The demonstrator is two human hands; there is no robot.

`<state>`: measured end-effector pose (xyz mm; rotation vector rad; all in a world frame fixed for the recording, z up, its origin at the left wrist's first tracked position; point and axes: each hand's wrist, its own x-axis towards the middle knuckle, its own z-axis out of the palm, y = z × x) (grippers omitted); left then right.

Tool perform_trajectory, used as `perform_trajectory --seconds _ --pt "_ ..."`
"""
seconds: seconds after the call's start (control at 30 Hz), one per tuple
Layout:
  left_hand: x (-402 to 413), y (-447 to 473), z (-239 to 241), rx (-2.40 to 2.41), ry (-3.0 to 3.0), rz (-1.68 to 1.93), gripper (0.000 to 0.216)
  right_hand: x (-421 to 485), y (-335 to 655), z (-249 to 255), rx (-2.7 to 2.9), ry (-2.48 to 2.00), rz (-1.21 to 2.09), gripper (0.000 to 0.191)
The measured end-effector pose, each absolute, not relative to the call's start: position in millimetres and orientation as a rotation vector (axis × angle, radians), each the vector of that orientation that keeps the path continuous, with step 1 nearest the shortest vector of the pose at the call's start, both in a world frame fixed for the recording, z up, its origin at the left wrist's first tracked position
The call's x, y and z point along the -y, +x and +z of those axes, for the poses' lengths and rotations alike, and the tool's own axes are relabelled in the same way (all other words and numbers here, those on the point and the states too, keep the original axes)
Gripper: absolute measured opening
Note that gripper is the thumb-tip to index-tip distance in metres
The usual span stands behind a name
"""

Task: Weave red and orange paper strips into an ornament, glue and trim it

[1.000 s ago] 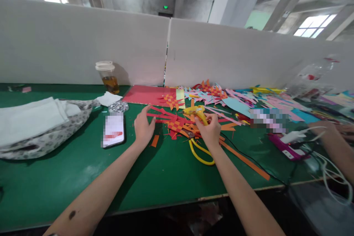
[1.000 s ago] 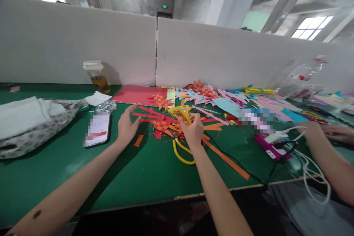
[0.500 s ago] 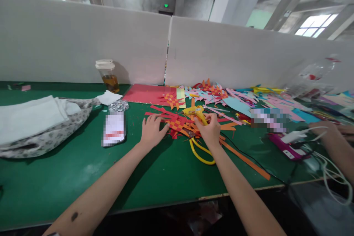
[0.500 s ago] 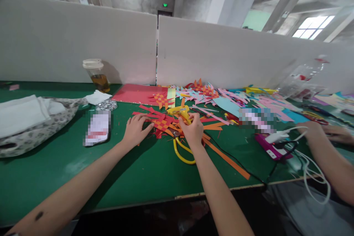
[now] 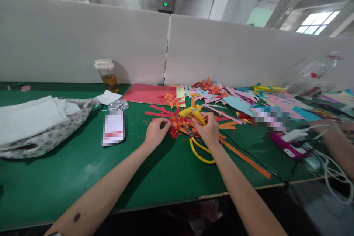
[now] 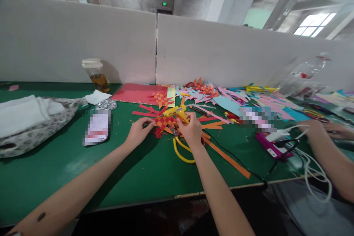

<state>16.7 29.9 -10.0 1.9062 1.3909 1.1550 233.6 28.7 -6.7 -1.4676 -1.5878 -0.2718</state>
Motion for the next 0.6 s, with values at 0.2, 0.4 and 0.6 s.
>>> perform_trajectory --seconds 0.2,0.4,0.6 --pt "-36 19 -25 -1.28 1.65 1.16 0.022 -29 235 -8 1.658 -1.46 -0.317 0.023" --pt "-39 20 -28 -1.26 1.575 1.189 0.023 -29 236 -8 1.664 -1.473 -0.335 0.02" --pt "-37 21 -25 -1.26 1.572 1.187 0.025 -29 236 -7 1.685 -1.455 -0.361 0.018"
